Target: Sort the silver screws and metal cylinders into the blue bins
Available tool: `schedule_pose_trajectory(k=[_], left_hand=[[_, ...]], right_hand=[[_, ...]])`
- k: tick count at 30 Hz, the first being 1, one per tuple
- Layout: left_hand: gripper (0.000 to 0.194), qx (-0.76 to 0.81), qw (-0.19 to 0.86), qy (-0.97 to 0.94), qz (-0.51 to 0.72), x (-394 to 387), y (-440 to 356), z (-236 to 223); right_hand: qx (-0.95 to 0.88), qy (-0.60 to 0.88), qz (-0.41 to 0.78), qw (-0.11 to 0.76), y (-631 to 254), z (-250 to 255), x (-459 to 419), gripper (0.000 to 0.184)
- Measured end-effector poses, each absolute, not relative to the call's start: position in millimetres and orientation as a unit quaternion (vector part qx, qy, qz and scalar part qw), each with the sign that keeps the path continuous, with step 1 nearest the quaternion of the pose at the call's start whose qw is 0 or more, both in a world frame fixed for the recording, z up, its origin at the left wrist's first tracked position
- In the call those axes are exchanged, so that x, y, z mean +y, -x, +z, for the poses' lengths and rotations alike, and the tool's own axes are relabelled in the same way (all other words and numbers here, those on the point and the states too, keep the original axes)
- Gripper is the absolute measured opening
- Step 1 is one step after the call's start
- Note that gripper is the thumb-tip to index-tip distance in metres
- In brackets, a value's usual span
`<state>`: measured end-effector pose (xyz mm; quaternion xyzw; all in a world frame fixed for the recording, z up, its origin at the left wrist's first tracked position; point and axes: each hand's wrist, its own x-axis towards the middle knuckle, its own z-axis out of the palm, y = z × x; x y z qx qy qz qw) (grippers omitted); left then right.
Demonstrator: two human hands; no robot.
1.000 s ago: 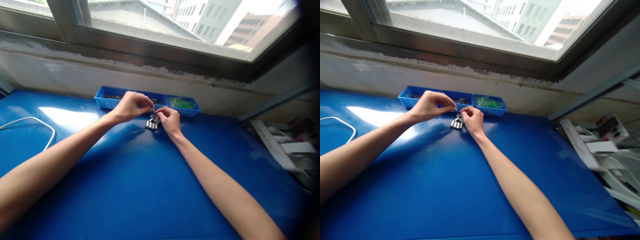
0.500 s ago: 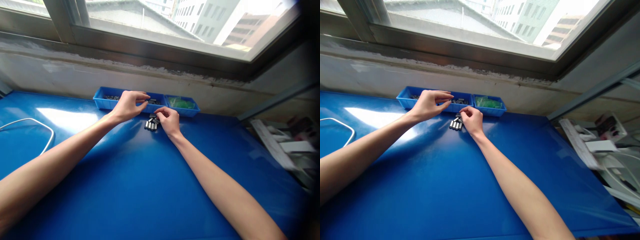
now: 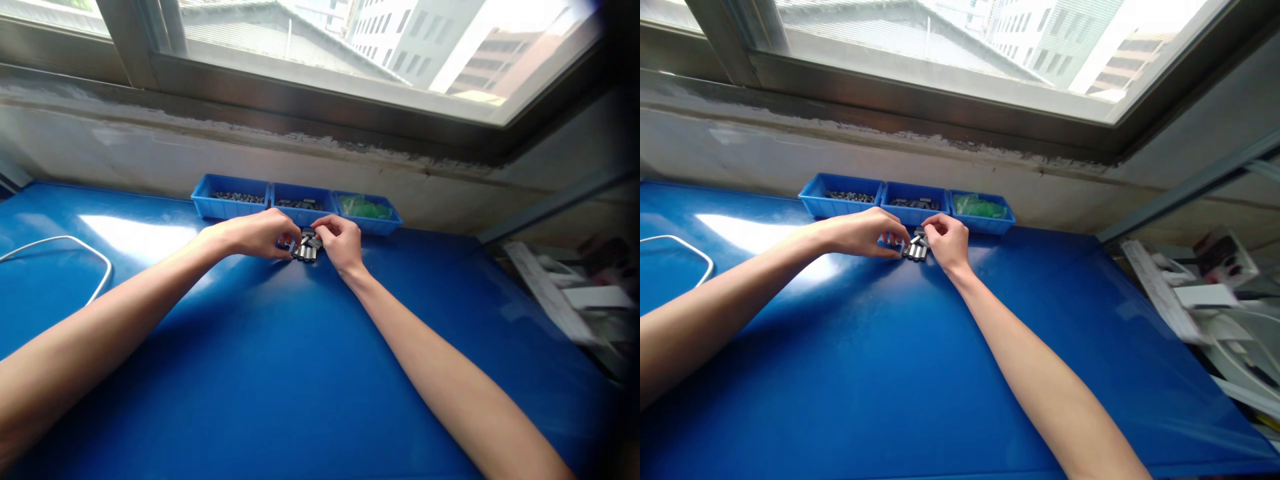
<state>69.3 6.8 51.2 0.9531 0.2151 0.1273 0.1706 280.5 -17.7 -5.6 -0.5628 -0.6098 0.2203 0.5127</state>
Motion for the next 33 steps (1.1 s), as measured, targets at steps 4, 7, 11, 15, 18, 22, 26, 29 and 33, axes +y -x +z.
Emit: schedule_pose_trajectory(k=[4,7,11,15,18,22,26,29,33], left_hand=[[0.015,0.211,0.168,-0.951,0.150,6.5,-72.4,47.3],[0.012,0.208,0.170,-0.950,0.160,5.5,-73.5,45.5],[0.010,0.204,0.190,-0.944,0.176,5.3,-74.0,42.0],[0.020,0.215,0.195,-0.936,0.201,7.4,-74.3,36.3],[0.027,0.232,0.191,-0.934,0.195,9.4,-73.5,34.6],[0.015,0.238,0.178,-0.941,0.164,12.4,-70.5,35.6],[0.015,0.232,0.164,-0.950,0.133,16.8,-67.4,35.1],[0.019,0.229,0.161,-0.952,0.123,18.2,-66.3,36.2],[0.020,0.249,0.211,-0.931,0.162,14.1,-67.6,42.4]], right_hand=[[-0.608,0.567,0.223,0.510,-279.9,-3.3,-18.9,0.017],[-0.608,0.568,0.224,0.508,-279.6,-2.3,-19.6,0.017],[-0.608,0.567,0.224,0.508,-279.6,-2.6,-20.1,0.017],[-0.610,0.563,0.224,0.511,-279.8,-3.4,-20.1,0.016],[-0.609,0.560,0.225,0.514,-279.6,-3.5,-19.9,0.016],[-0.607,0.563,0.226,0.513,-279.6,-3.2,-19.4,0.016],[-0.609,0.564,0.225,0.511,-280.2,-4.1,-18.6,0.016],[-0.609,0.563,0.225,0.511,-280.5,-4.5,-18.6,0.016],[-0.606,0.564,0.230,0.512,-280.1,-3.2,-19.6,0.016]])
